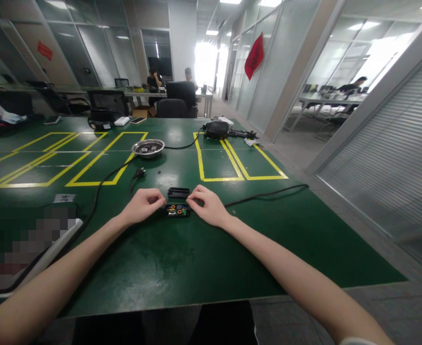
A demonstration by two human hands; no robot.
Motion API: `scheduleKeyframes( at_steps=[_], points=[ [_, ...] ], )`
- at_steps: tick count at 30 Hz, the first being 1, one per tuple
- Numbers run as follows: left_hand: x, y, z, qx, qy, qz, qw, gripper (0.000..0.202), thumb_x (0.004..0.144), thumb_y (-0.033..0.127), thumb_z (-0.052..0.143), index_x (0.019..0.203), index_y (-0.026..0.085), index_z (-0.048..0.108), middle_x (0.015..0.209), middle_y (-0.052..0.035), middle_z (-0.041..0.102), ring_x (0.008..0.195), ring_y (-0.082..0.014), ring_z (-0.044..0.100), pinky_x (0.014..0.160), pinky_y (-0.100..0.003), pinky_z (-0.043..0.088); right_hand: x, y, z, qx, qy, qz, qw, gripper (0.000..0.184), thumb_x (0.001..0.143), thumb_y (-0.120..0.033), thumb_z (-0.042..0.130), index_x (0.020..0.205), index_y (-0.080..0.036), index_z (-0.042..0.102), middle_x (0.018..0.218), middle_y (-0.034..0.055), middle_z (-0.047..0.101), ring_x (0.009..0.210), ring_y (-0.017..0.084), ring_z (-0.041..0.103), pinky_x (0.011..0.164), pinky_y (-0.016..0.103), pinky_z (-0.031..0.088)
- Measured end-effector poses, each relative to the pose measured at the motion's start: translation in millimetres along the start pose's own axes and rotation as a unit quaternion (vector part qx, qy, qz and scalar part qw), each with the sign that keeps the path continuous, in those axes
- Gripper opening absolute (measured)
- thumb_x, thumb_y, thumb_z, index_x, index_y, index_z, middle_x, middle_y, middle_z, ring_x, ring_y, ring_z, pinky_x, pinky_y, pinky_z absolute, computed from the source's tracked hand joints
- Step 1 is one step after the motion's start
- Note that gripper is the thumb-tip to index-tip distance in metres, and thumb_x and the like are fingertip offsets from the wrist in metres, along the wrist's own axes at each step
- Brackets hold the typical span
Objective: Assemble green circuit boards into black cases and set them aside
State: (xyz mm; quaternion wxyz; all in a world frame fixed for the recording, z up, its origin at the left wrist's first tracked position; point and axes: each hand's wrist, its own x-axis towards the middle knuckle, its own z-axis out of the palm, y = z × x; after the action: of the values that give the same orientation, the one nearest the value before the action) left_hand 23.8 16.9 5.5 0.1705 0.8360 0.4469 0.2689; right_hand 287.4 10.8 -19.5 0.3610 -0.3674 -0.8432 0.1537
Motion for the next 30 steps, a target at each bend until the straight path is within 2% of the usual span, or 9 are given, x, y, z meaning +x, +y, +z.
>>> scheduleKeyframes(
  at_steps=[2, 5, 7, 11, 13, 17, 22, 26, 30],
  points=[
    [2, -4, 3.5, 0.029, 0.059, -0.017, 0.998, 0.023, 0.092, 0.026, 0.056, 0.102, 0.016, 0.075, 0.101, -0.0085, 0.076, 0.099, -0.0247, 0.066, 0.092, -0.038, 0.052, 0, 3, 5, -0.054, 0.014, 0.022, 0.998, 0.031, 0.1, -0.035, 0.059, 0.127, -0.023, 0.071, 0.122, 0.0118, 0.066, 0.11, 0.026, 0.063, 0.094, 0.042, 0.054],
    [4, -9, 6.1, 0.072, 0.046, -0.026, 0.996, 0.037, 0.093, 0.026, 0.058, 0.127, 0.018, 0.07, 0.126, -0.0117, 0.073, 0.122, -0.0302, 0.061, 0.108, -0.05, 0.046, 0, 9, 11, -0.13, -0.013, 0.031, 0.991, 0.04, 0.101, -0.039, 0.059, 0.138, -0.026, 0.066, 0.137, 0.0133, 0.065, 0.122, 0.032, 0.057, 0.102, 0.054, 0.049],
    [4, -9, 6.8, 0.068, 0.018, -0.028, 0.997, 0.032, 0.093, 0.027, 0.059, 0.12, 0.019, 0.074, 0.121, -0.0105, 0.076, 0.118, -0.0302, 0.064, 0.107, -0.051, 0.047, 0, 10, 12, -0.136, -0.025, 0.031, 0.99, 0.032, 0.102, -0.037, 0.057, 0.127, -0.024, 0.073, 0.131, 0.0129, 0.07, 0.118, 0.031, 0.059, 0.101, 0.053, 0.05],
    [3, -5, 5.9, 0.001, 0.023, -0.033, 0.999, 0.018, 0.089, 0.029, 0.064, 0.094, 0.019, 0.078, 0.096, -0.0064, 0.08, 0.095, -0.025, 0.072, 0.096, -0.04, 0.053, 3, 10, 10, -0.057, -0.009, 0.041, 0.997, 0.02, 0.098, -0.024, 0.061, 0.097, -0.021, 0.081, 0.11, 0.0105, 0.077, 0.1, 0.024, 0.068, 0.092, 0.042, 0.056],
    [2, -2, 4.8, -0.046, 0.024, -0.045, 0.998, 0.018, 0.086, 0.03, 0.065, 0.095, 0.018, 0.077, 0.091, -0.0052, 0.08, 0.087, -0.0229, 0.073, 0.09, -0.036, 0.055, 4, 9, 9, 0.005, 0.013, 0.057, 0.998, 0.016, 0.094, -0.019, 0.064, 0.091, -0.021, 0.081, 0.106, 0.0084, 0.077, 0.094, 0.022, 0.07, 0.084, 0.037, 0.058],
    [3, 1, 3.4, -0.11, 0.009, -0.067, 0.992, 0.033, 0.083, 0.031, 0.067, 0.111, 0.017, 0.074, 0.087, -0.0036, 0.079, 0.083, -0.0216, 0.073, 0.085, -0.034, 0.056, 5, 7, 10, 0.13, 0.059, 0.099, 0.985, 0.018, 0.086, -0.017, 0.068, 0.099, -0.021, 0.078, 0.105, 0.0063, 0.076, 0.082, 0.018, 0.071, 0.069, 0.029, 0.059],
    [4, 2, 0.7, -0.133, 0.001, -0.092, 0.987, 0.025, 0.078, 0.032, 0.068, 0.094, 0.015, 0.077, 0.085, -0.0047, 0.078, 0.083, -0.0219, 0.071, 0.082, -0.033, 0.056, 4, 3, 13, 0.239, 0.043, 0.16, 0.957, 0.038, 0.083, -0.021, 0.069, 0.121, -0.02, 0.074, 0.109, 0.0077, 0.077, 0.073, 0.015, 0.071, 0.064, 0.027, 0.06],
    [4, 2, -3.7, -0.153, -0.009, -0.099, 0.983, 0.025, 0.076, 0.035, 0.071, 0.091, 0.015, 0.076, 0.084, -0.0046, 0.077, 0.082, -0.0216, 0.071, 0.08, -0.033, 0.056, 3, 1, 12, 0.226, 0.05, 0.171, 0.958, 0.025, 0.085, -0.029, 0.07, 0.106, -0.018, 0.079, 0.097, 0.0074, 0.079, 0.075, 0.018, 0.073, 0.07, 0.031, 0.061],
    [4, 3, -6.4, -0.187, -0.021, -0.107, 0.976, 0.026, 0.073, 0.035, 0.072, 0.09, 0.015, 0.075, 0.083, -0.0048, 0.077, 0.081, -0.0208, 0.071, 0.08, -0.033, 0.057, 2, -4, 9, 0.222, 0.052, 0.155, 0.961, 0.025, 0.088, -0.034, 0.068, 0.106, -0.019, 0.079, 0.101, 0.0073, 0.079, 0.074, 0.018, 0.074, 0.071, 0.032, 0.062]
  ],
)
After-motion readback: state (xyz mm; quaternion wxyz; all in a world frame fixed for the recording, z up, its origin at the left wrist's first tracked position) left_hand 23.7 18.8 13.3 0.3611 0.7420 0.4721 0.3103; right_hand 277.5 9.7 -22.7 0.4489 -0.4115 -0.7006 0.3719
